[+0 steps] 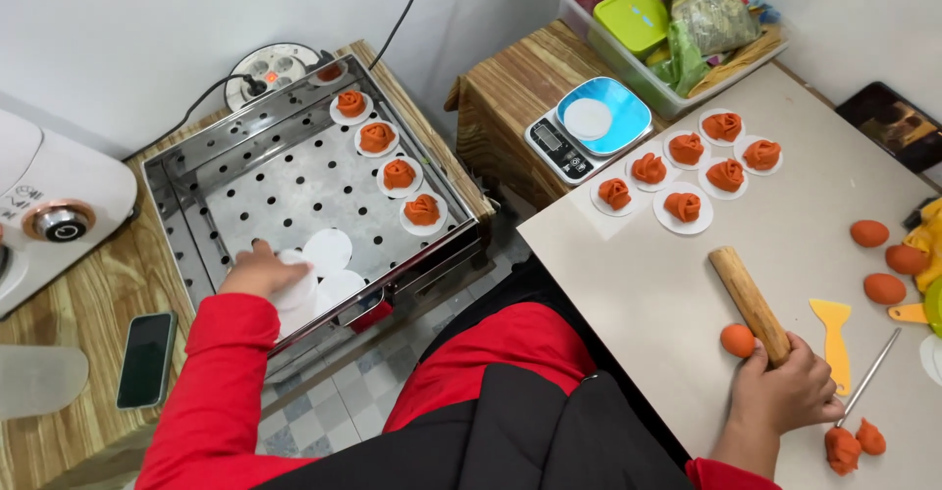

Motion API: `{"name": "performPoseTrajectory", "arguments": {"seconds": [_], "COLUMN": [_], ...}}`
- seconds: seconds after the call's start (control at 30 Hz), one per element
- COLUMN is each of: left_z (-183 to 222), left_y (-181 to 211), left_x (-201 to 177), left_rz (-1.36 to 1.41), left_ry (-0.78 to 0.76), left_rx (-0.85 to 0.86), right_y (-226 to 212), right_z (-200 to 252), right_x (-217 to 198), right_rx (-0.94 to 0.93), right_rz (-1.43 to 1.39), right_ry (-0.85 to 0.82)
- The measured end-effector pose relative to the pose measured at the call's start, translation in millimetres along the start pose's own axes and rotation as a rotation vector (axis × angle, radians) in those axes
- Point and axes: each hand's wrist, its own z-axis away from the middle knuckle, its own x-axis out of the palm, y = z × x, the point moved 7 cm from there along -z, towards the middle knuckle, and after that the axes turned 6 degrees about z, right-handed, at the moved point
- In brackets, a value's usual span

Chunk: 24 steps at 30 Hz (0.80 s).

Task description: Shaping orange dough into decorative rose shapes using a rolling pin and cutter, then placing them in a steamer tray.

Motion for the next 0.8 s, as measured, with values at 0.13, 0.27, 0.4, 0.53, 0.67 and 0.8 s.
{"name": "performPoseTrajectory", "arguments": {"seconds": [0.13, 0.27, 0.4, 0.53, 0.67, 0.8], "left_z": [6.8, 10.3, 22.3, 12.7, 23.0, -5.0], "left_y": [18.9, 63.2, 72.7, 60.5, 43.4, 9.4], "left_x": [2.1, 9.3, 21.3, 25.8, 9.3, -14.0], "left_rz": [-0.37, -0.202, -0.207, -0.291, -0.424, -0.175], "left_ry": [0.07, 0.28, 0.119, 0.05, 0.09, 0.211], "left_rx": [0.161, 0.711, 0.755, 0.723, 0.592, 0.539], "right_y": [-2.0, -3.4, -3.6, -2.1, -3.0, 0.8], "right_z": [-2.8, -2.6, -1.6, -1.4, -2.0, 1.6], "right_x": [-0.4, -3.1, -7.4, -7.7, -10.6, -3.2], "right_rx": [0.012, 0.031, 0.001, -0.006, 0.005, -0.065], "right_rz": [0.008, -0.007, -0.037, -0.055, -0.061, 0.0], "right_ry": [-0.019, -0.062, 0.001, -0.001, -0.033, 0.059]}}
